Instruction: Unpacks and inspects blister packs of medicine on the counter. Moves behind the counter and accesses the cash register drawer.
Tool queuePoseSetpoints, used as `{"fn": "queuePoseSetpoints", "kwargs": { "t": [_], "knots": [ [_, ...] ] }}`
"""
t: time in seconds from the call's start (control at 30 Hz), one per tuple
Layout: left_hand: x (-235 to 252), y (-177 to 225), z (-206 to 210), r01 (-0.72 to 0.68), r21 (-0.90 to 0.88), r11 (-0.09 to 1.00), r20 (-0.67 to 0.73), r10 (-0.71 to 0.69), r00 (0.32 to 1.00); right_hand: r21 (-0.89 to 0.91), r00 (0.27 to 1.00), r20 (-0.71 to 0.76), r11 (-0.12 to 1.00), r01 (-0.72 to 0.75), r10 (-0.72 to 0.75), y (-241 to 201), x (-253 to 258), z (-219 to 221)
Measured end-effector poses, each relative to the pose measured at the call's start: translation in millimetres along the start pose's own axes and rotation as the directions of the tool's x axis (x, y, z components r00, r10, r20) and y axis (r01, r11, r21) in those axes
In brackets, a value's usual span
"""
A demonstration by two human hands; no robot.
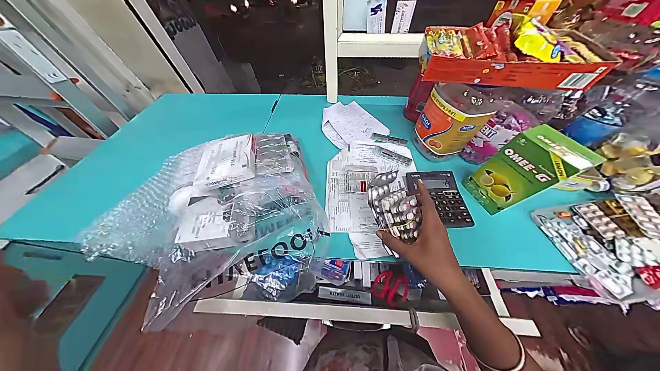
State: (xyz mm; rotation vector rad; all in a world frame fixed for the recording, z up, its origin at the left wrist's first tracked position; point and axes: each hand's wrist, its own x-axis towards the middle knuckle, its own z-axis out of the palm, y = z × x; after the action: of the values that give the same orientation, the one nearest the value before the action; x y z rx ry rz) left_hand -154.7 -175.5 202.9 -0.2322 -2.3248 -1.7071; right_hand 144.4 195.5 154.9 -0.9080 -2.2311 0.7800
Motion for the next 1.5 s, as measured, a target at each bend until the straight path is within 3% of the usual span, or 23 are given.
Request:
{"fn": "queuePoseSetpoints", "kwargs": {
  "t": [0.03, 0.07, 0.17, 0.23, 0.3, 0.4, 0.5, 0.63, 0.83, 1.1, 1.17, 1.33, 1.5],
  "knots": [
    [-21, -5, 10, -0.124, -0.195, 0.973, 0.166, 0.157, 0.973, 0.022, 1.000, -0.006, 1.000, 0.006, -0.006, 1, -1, -1],
    [-48, 2, 29, -0.172, -0.338, 0.925, 0.326, 0.287, 0.901, 0.041, 1.000, -0.017, 0.999, 0.023, -0.023, 0, -2, -2],
    [-142, 34, 126, -0.039, -0.466, 0.884, 0.622, 0.358, 0.696, 0.094, 0.992, -0.071, 0.989, 0.115, -0.109, -5, -11, -3],
    [-175, 31, 183, 0.056, -0.473, 0.879, 0.747, 0.367, 0.554, 0.203, 0.980, -0.088, 0.960, 0.192, -0.177, -6, -19, -3],
    [-189, 37, 213, 0.160, -0.481, 0.862, 0.817, 0.375, 0.437, 0.384, 0.973, -0.076, 0.894, 0.232, -0.220, -5, -31, -1],
    [-197, 64, 228, 0.398, -0.507, 0.765, 0.855, 0.385, 0.349, 0.543, 0.965, -0.068, 0.802, 0.248, -0.253, 1, -46, 6],
    [-192, 77, 235, 0.454, -0.428, 0.781, 0.896, 0.303, 0.325, 0.612, 0.970, -0.015, 0.765, 0.200, -0.241, 9, -49, 6],
    [-190, 74, 241, 0.295, -0.311, 0.903, 0.934, 0.234, 0.270, 0.667, 0.980, 0.149, 0.745, 0.001, -0.135, 20, -38, -11],
    [-194, 81, 245, 0.202, -0.379, 0.903, 0.902, 0.313, 0.297, 0.722, 0.940, 0.318, 0.674, -0.154, -0.125, 27, -34, -21],
    [-195, 83, 242, 0.372, -0.485, 0.791, 0.865, 0.373, 0.335, 0.881, 0.960, 0.188, 0.468, -0.072, -0.207, 38, -34, -11],
    [-196, 85, 242, 0.320, -0.466, 0.825, 0.869, 0.358, 0.341, 0.869, 0.955, 0.200, 0.490, -0.070, -0.219, 36, -36, -13],
    [-200, 90, 241, 0.193, -0.425, 0.884, 0.865, 0.335, 0.372, 0.739, 0.971, 0.174, 0.674, -0.018, -0.165, 26, -41, -14],
    [-196, 91, 241, 0.325, -0.430, 0.842, 0.876, 0.302, 0.377, 0.868, 0.973, 0.112, 0.496, 0.003, -0.201, 38, -36, -6]
  ]
}}
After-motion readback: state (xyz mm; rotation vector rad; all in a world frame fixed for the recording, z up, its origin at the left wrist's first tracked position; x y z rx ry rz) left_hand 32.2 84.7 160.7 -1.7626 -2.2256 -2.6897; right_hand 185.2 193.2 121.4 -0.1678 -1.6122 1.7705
